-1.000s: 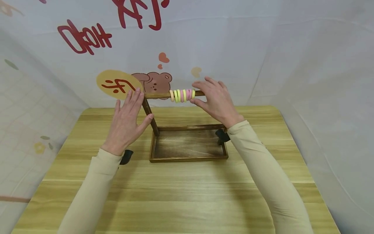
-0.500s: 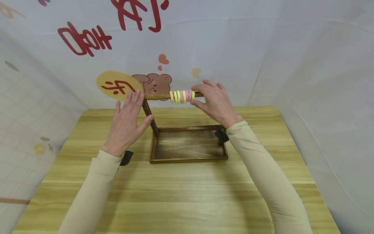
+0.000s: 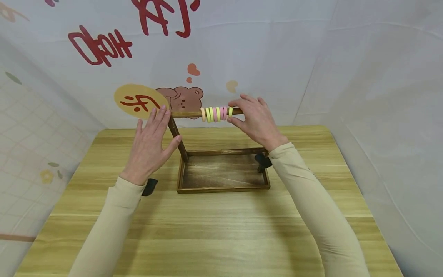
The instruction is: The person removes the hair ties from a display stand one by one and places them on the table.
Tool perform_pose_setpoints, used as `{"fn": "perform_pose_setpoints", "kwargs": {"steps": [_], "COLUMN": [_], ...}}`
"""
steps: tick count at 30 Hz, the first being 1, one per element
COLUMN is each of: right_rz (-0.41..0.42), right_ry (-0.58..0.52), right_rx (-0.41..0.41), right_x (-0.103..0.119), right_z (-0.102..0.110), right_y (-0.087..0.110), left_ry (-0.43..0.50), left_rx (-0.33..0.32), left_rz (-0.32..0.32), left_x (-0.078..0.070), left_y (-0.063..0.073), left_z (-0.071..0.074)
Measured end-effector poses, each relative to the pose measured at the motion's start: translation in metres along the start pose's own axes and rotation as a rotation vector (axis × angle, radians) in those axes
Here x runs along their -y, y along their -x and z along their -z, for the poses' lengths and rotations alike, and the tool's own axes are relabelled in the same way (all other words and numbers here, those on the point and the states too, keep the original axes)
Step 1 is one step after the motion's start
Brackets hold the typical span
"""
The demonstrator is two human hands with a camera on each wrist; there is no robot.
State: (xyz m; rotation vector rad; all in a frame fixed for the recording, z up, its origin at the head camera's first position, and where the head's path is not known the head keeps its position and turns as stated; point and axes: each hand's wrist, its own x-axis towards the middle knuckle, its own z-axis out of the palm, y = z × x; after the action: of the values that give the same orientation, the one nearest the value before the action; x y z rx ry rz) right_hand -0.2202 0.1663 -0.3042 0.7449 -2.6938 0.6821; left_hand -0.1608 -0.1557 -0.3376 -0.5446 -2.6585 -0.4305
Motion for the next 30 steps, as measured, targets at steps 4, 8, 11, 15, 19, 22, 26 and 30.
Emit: {"fn": "perform_pose_setpoints", "kwargs": {"steps": [4, 8, 11, 15, 19, 22, 26, 30], "right_rz": [-0.003, 0.007, 0.01, 0.014, 0.016, 0.005, -0.009, -0.014], "right_ry": [-0.014, -0.025, -0.028, -0.025, -0.029, -0.038, -0.054, -0.069], "right_rx": [-0.03, -0.073, -0.091, -0.099, -0.106, -0.108, -0.109, -0.113], "right_x": [-0.003, -0.006, -0.008, -0.012, -0.016, -0.018, -0.021, -0.024], "right_z": [0.002, 0.005, 0.007, 0.01, 0.012, 0.013, 0.015, 0.017], "right_y": [0.001, 0.004, 0.006, 0.007, 0.009, 0.012, 0.016, 0.018], "left_ry": [-0.008, -0.015, -0.01, 0.0, 0.003, 0.006, 0.008, -0.001], "left_rx": [0.009, 0.022, 0.031, 0.03, 0.023, 0.021, 0.014, 0.009], "left_rz": [-0.002, -0.001, 0.001, 0.008, 0.008, 0.01, 0.013, 0.017], "left_x": [0.0, -0.002, -0.002, -0.003, -0.003, -0.002, -0.001, -0.001], "left_y": [-0.003, -0.005, -0.006, -0.006, -0.005, -0.005, -0.003, -0.002], "left_z": [0.001, 0.001, 0.001, 0.0, 0.0, 0.0, -0.001, -0.001]}}
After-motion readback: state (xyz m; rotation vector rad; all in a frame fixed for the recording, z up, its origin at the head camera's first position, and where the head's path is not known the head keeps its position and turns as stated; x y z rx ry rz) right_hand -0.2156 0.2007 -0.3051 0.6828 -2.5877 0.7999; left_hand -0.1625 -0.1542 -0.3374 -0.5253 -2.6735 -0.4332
